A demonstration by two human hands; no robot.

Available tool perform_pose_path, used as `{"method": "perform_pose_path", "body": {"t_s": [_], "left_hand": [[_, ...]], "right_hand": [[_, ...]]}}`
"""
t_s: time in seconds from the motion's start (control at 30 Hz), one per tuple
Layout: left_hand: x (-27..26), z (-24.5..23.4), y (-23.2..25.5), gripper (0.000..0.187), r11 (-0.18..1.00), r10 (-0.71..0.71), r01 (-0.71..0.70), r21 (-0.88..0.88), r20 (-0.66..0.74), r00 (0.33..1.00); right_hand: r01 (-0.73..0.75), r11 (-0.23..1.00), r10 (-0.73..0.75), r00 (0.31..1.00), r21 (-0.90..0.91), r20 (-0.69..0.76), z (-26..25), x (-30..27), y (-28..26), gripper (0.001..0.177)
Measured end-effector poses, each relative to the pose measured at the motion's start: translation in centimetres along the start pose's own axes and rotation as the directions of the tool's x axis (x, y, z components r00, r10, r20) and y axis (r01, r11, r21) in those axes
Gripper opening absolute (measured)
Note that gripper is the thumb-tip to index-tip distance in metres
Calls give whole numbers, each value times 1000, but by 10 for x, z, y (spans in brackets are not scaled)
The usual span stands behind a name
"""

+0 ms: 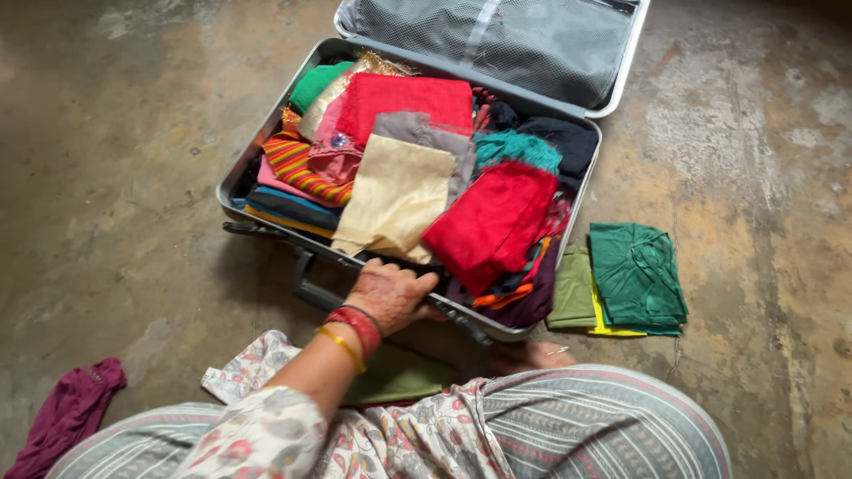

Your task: The person opens a suitcase, removes fabric items and gold decorative trim, and then organizes various folded clothes and small items back into the suitcase compartments by hand.

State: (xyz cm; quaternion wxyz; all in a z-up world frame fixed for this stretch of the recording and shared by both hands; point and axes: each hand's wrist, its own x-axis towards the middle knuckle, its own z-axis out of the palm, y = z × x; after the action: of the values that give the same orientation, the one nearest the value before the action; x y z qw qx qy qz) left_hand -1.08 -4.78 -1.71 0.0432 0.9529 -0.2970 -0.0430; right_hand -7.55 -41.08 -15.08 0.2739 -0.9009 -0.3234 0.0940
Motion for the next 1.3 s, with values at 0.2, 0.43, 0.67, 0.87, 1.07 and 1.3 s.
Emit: {"method": "perform_pose_path", "body": {"t_s": [0.2, 0.43, 0.67, 0.87, 1.07, 1.3], "left_hand": [[23, 9, 25, 46, 998, -25, 17, -66, -121, 992], [39, 17, 36, 44, 995, -56, 47, -91, -97, 994], [41, 26, 33, 43, 997, -39, 29, -78, -134, 990], [41, 17, 36, 45, 992, -59, 46, -115, -117, 991], [42, 23, 32, 45, 992, -46, 28, -122, -149, 988], [40, 18, 37, 47, 995, -65, 57, -78, -114, 991]], "right_hand": [[-26, 977, -54, 931, 213, 360, 4, 35, -38, 43], [-10, 973, -89, 905, 231, 417, 20, 88, -74, 41], [-43, 971, -52, 921, 235, 386, 52, 93, -68, 40], [-60, 971, -29, 932, 233, 362, 69, 71, -65, 39], [-81, 966, 4, 954, 244, 300, 83, 34, -58, 38], [-126, 955, 97, 988, 269, 117, 60, 78, -43, 37]]}}
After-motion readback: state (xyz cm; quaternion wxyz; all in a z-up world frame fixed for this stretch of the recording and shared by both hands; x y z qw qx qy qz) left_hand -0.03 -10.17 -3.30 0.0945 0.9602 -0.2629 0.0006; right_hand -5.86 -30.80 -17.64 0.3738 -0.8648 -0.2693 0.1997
